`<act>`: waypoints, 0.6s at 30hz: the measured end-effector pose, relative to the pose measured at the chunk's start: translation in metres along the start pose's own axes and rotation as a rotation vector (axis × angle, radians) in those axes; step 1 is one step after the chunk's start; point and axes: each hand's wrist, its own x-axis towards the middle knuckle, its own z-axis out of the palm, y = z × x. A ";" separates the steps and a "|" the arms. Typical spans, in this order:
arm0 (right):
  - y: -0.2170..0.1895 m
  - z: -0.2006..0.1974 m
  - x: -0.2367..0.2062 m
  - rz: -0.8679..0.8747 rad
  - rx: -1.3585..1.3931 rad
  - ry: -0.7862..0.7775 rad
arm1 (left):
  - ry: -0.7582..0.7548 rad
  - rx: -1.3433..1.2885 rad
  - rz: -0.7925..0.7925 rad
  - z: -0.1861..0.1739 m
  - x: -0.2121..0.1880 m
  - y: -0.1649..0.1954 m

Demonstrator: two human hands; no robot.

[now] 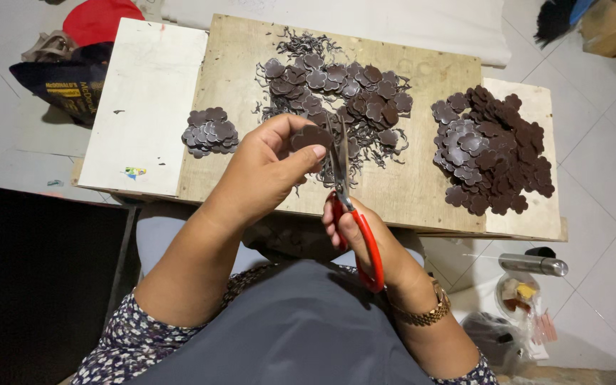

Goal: The person uses red-handled scissors to trim the edges of small dark brown flower-shaped pieces held in the left hand. Trimmed pieces are placed into a growing pile on the wooden board while scrap trimmings accumulate nearby. The person repeatedly picks new pieces from a larger pile and continues trimming.

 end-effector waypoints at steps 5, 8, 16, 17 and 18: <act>-0.002 -0.001 -0.001 0.009 -0.031 -0.034 | -0.007 -0.026 -0.060 0.001 -0.001 0.004; -0.003 0.001 -0.001 -0.005 -0.049 -0.033 | -0.006 -0.026 -0.071 0.002 -0.002 0.005; -0.006 0.004 -0.002 0.010 -0.037 -0.020 | 0.019 -0.060 -0.083 0.007 -0.003 0.007; -0.005 0.005 -0.002 0.009 -0.040 -0.017 | 0.019 -0.067 -0.086 0.007 -0.003 0.007; -0.005 0.005 -0.001 0.018 -0.036 -0.010 | 0.019 -0.073 -0.089 0.008 -0.003 0.007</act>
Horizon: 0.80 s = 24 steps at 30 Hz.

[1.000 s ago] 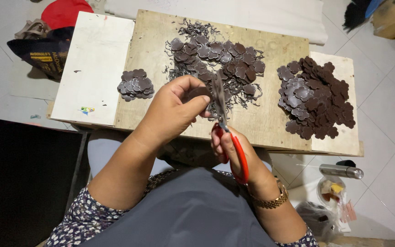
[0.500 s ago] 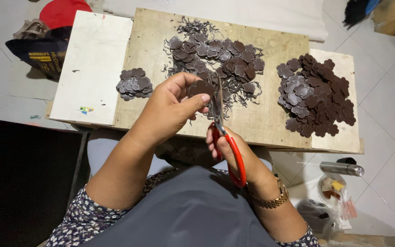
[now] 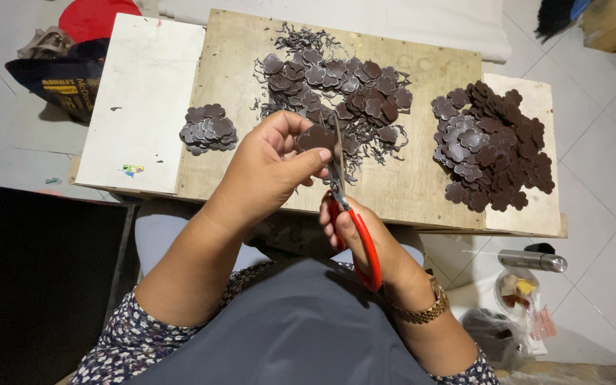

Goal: The person uses red-handled scissors to trim the edges of small dark brown flower-shaped pieces held in the left hand. Trimmed pieces are placed into a growing pile on the wooden board while scrap trimmings accumulate nearby. The person repeatedly picks new pieces from a larger pile and continues trimming.

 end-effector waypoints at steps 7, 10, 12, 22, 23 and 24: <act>-0.002 0.004 0.000 -0.020 0.051 -0.013 | -0.018 -0.013 0.010 0.000 -0.001 0.002; -0.005 0.005 -0.001 -0.015 0.047 -0.016 | -0.016 -0.031 0.005 0.001 -0.002 0.003; -0.007 0.006 -0.001 -0.016 0.067 -0.017 | -0.014 -0.047 -0.005 0.002 -0.003 0.003; -0.005 0.007 0.000 -0.027 0.203 -0.047 | -0.019 -0.088 0.014 -0.001 -0.003 0.001; -0.006 0.007 0.001 -0.024 0.201 -0.052 | -0.020 -0.092 0.014 -0.001 -0.003 0.001; -0.006 0.007 0.000 -0.021 0.213 -0.055 | -0.022 -0.097 0.014 -0.001 -0.003 0.002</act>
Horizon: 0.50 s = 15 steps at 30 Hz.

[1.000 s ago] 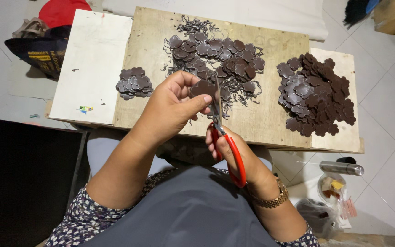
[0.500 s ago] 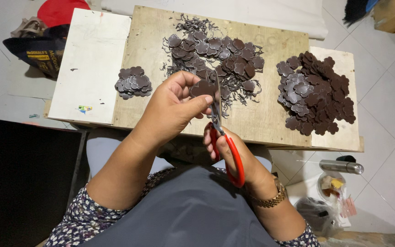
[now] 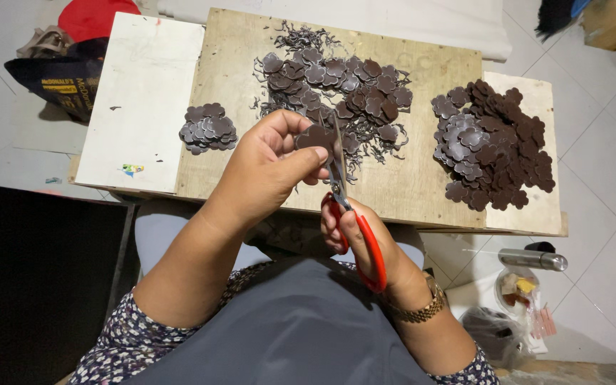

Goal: The person uses red-handled scissors to trim the edges of small dark brown flower-shaped pieces held in the left hand. Trimmed pieces are placed into a growing pile on the wooden board while scrap trimmings accumulate nearby. The person repeatedly picks new pieces from a larger pile and continues trimming.

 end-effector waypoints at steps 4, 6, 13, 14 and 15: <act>-0.004 0.003 0.000 -0.009 -0.042 -0.004 | -0.010 0.022 -0.003 0.000 -0.001 0.003; -0.007 0.005 -0.001 -0.011 -0.075 0.003 | -0.019 0.032 0.003 0.002 -0.002 0.004; -0.005 0.004 0.001 -0.051 -0.018 -0.032 | -0.014 0.029 0.008 0.006 0.000 0.005; -0.005 0.003 0.002 -0.055 -0.007 -0.034 | -0.012 0.042 0.009 0.005 0.000 0.005; -0.004 0.002 0.001 -0.052 -0.014 -0.035 | -0.010 0.056 0.008 0.005 0.000 0.006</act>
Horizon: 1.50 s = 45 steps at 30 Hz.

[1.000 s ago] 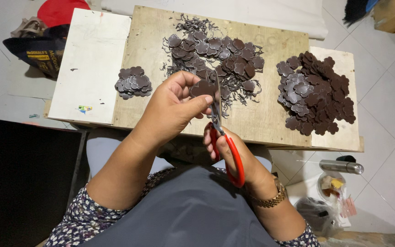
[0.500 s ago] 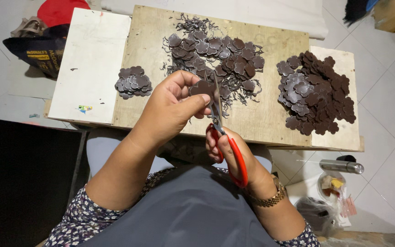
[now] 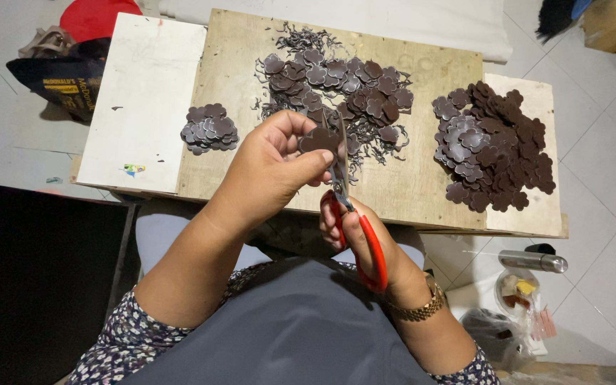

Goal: The person uses red-handled scissors to trim the edges of small dark brown flower-shaped pieces held in the left hand. Trimmed pieces are placed into a growing pile on the wooden board while scrap trimmings accumulate nearby. The person repeatedly picks new pieces from a larger pile and continues trimming.

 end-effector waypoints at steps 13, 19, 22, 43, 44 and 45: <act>0.012 -0.008 -0.002 0.028 0.050 -0.003 | 0.020 -0.031 -0.025 -0.003 -0.001 -0.003; 0.008 -0.007 0.000 0.049 0.056 -0.018 | 0.009 -0.033 -0.017 -0.006 -0.002 -0.001; 0.000 -0.007 -0.001 0.049 -0.022 -0.031 | -0.012 -0.007 -0.009 -0.006 -0.002 0.003; 0.000 -0.014 -0.007 0.045 -0.029 -0.002 | 0.000 0.047 -0.031 0.000 -0.002 0.019; -0.001 -0.014 -0.006 0.050 -0.023 0.001 | -0.002 0.058 -0.017 0.000 -0.003 0.020; -0.003 -0.013 -0.005 0.046 -0.053 -0.011 | -0.005 0.068 -0.004 0.000 -0.003 0.021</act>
